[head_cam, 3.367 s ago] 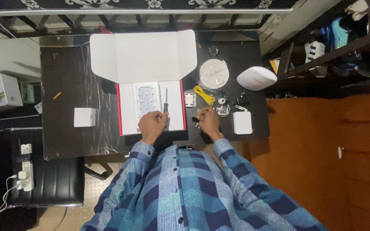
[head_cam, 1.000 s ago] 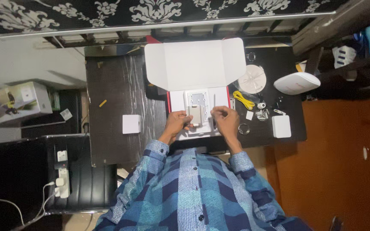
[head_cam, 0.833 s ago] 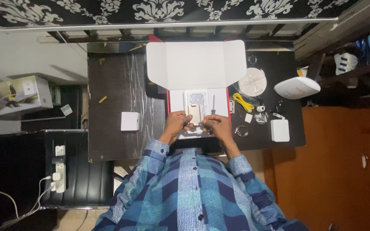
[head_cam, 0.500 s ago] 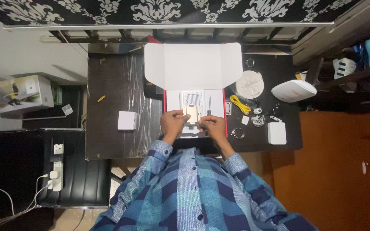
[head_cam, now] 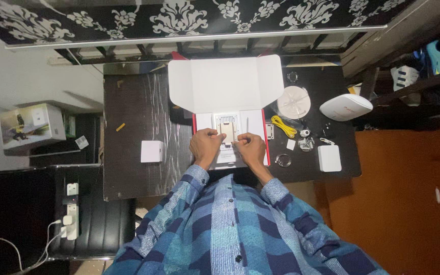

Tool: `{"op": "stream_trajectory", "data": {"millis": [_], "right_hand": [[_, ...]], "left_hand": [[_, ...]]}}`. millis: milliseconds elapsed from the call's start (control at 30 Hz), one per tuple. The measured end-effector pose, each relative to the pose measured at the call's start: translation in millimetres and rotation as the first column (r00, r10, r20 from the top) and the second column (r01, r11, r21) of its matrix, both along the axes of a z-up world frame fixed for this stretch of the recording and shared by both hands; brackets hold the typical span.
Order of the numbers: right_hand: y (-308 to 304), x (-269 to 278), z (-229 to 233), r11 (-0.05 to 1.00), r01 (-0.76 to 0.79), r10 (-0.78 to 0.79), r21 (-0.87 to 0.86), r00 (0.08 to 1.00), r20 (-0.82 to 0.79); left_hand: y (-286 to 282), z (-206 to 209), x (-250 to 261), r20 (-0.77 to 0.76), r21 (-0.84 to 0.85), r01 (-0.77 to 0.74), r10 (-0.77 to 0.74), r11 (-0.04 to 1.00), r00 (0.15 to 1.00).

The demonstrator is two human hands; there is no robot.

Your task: The person uses a screwdriver to remove screws from a white electronic device, then places a small rectangular component into the device and secures it with screws. The device remains on the table throughout the clip.

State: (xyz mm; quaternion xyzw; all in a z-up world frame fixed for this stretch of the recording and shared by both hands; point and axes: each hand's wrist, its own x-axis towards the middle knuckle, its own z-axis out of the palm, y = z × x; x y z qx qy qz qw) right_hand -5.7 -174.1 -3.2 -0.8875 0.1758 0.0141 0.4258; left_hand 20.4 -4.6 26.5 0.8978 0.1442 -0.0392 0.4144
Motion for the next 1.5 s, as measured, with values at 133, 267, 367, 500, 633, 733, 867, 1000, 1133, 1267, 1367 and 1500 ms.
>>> {"op": "stream_trajectory", "data": {"millis": [133, 267, 367, 500, 633, 733, 867, 1000, 1133, 1267, 1367, 1500], "right_hand": [[4, 2, 7, 0.998, 0.012, -0.008, -0.068, 0.998, 0.066], [7, 1, 8, 0.995, 0.012, -0.006, -0.099, 0.998, 0.063], [7, 1, 8, 0.996, 0.022, -0.017, -0.083, 0.997, 0.069], [6, -1, 7, 0.999, 0.052, -0.052, -0.002, 0.996, 0.074], [4, -2, 5, 0.999, 0.037, -0.037, -0.007, 0.994, 0.099], [4, 1, 1, 0.999, 0.043, -0.043, 0.005, 0.992, 0.118], [1, 8, -6, 0.998, 0.063, -0.065, 0.026, 0.992, 0.106], [-2, 12, -11, 0.993, 0.087, -0.093, 0.081, 0.994, 0.064], [-4, 11, -12, 0.986, 0.076, -0.087, 0.147, 0.994, 0.069], [-3, 12, -9, 0.989, 0.088, -0.095, 0.122, 0.994, 0.058], [-2, 12, -6, 0.99, 0.092, -0.099, 0.109, 0.993, 0.057], [-4, 10, -6, 0.989, 0.117, -0.121, 0.091, 0.991, 0.051]], "left_hand": [[-1, -1, 6, -0.007, 0.06, 0.02, -0.02, 0.998, 1.0], [2, -6, 10, -0.014, 0.09, 0.061, -0.06, 0.994, 0.998], [6, -12, 12, 0.005, 0.069, 0.086, -0.087, 0.994, 0.996], [8, -18, 14, -0.032, 0.049, 0.114, -0.113, 0.992, 0.993], [9, -20, 12, -0.009, 0.002, 0.098, -0.098, 0.995, 0.995], [9, -20, 13, -0.016, 0.0, 0.089, -0.089, 0.996, 0.996], [8, -20, 15, -0.048, -0.01, 0.074, -0.074, 0.997, 0.996], [9, -19, 13, -0.054, -0.004, 0.078, -0.078, 0.997, 0.995], [9, -19, 8, -0.055, -0.003, 0.066, -0.066, 0.998, 0.996], [9, -19, 7, -0.061, 0.009, 0.057, -0.057, 0.998, 0.997], [9, -21, 7, -0.003, 0.028, 0.057, -0.057, 0.998, 0.998], [9, -26, 5, 0.0, -0.048, 0.061, -0.061, 0.997, 0.998]]}}
